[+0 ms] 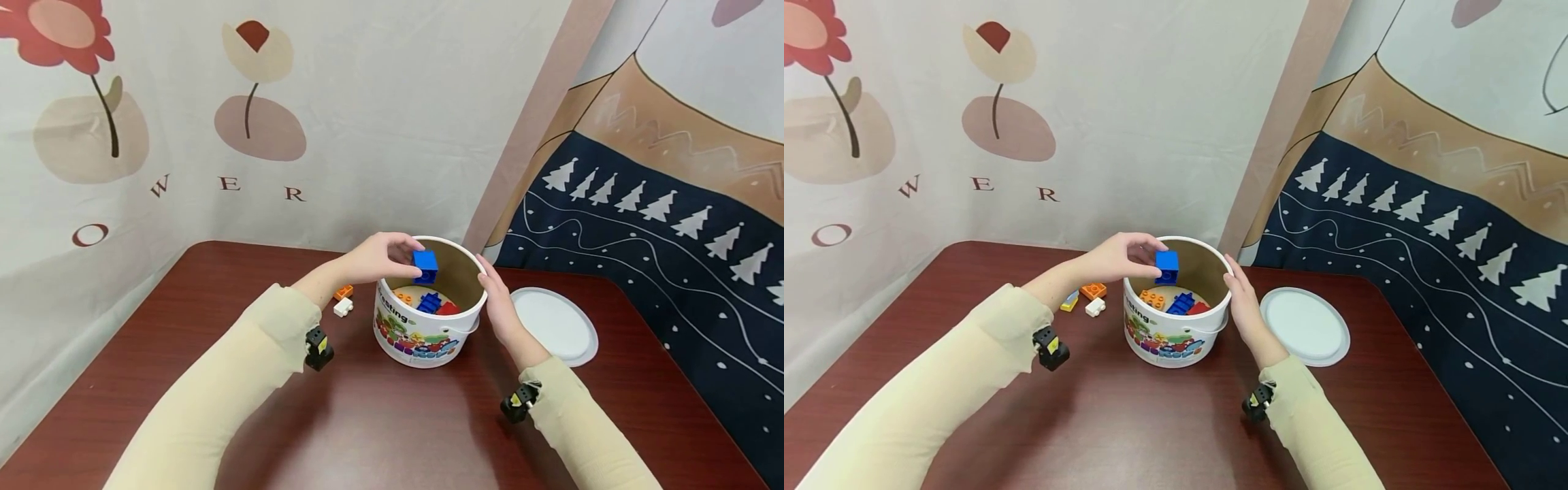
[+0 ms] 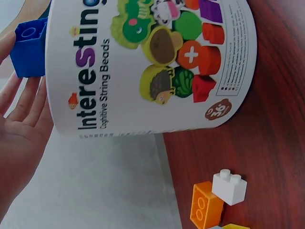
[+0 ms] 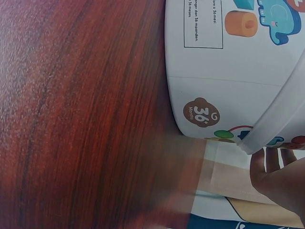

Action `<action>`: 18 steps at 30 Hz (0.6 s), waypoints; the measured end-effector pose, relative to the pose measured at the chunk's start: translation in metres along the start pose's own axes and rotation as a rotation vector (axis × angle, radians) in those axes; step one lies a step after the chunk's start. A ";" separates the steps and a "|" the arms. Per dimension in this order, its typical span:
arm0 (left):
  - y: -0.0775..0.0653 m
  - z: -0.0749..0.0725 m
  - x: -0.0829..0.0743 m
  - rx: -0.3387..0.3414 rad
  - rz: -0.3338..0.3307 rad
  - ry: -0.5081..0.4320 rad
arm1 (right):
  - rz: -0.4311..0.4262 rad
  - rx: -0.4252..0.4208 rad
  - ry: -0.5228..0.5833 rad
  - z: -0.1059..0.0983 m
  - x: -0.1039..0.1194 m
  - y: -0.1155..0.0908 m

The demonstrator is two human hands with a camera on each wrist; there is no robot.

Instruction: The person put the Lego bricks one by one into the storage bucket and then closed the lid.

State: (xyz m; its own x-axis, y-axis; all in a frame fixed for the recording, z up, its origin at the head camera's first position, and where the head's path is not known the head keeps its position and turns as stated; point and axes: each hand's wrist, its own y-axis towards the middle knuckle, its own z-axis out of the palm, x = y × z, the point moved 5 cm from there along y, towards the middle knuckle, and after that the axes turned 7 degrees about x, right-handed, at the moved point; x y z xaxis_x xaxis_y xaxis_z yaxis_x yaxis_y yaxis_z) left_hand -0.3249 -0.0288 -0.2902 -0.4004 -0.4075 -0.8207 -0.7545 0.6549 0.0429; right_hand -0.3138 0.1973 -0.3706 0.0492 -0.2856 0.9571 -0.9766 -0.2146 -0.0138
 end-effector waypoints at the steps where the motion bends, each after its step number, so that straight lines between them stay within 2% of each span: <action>1: 0.000 0.001 0.000 0.005 -0.002 0.008 | -0.004 0.001 -0.001 0.000 0.000 0.000; 5: -0.003 0.001 0.000 -0.009 0.013 0.006 | -0.028 0.000 0.001 0.000 0.002 0.000; 10: -0.011 -0.011 0.007 -0.088 0.015 -0.014 | -0.047 -0.007 -0.006 -0.001 0.003 0.000; 13: -0.018 -0.020 0.021 -0.140 -0.023 -0.034 | -0.043 -0.012 -0.007 -0.001 0.002 0.000; 18: -0.037 -0.033 0.055 -0.219 -0.126 -0.046 | -0.040 -0.007 -0.003 0.000 0.003 -0.001</action>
State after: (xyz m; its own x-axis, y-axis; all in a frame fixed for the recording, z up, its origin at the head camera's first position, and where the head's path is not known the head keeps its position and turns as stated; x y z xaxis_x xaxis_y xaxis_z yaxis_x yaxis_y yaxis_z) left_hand -0.3365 -0.0962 -0.3184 -0.2758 -0.4449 -0.8520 -0.8936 0.4454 0.0566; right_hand -0.3131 0.1971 -0.3681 0.0885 -0.2800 0.9559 -0.9752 -0.2197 0.0260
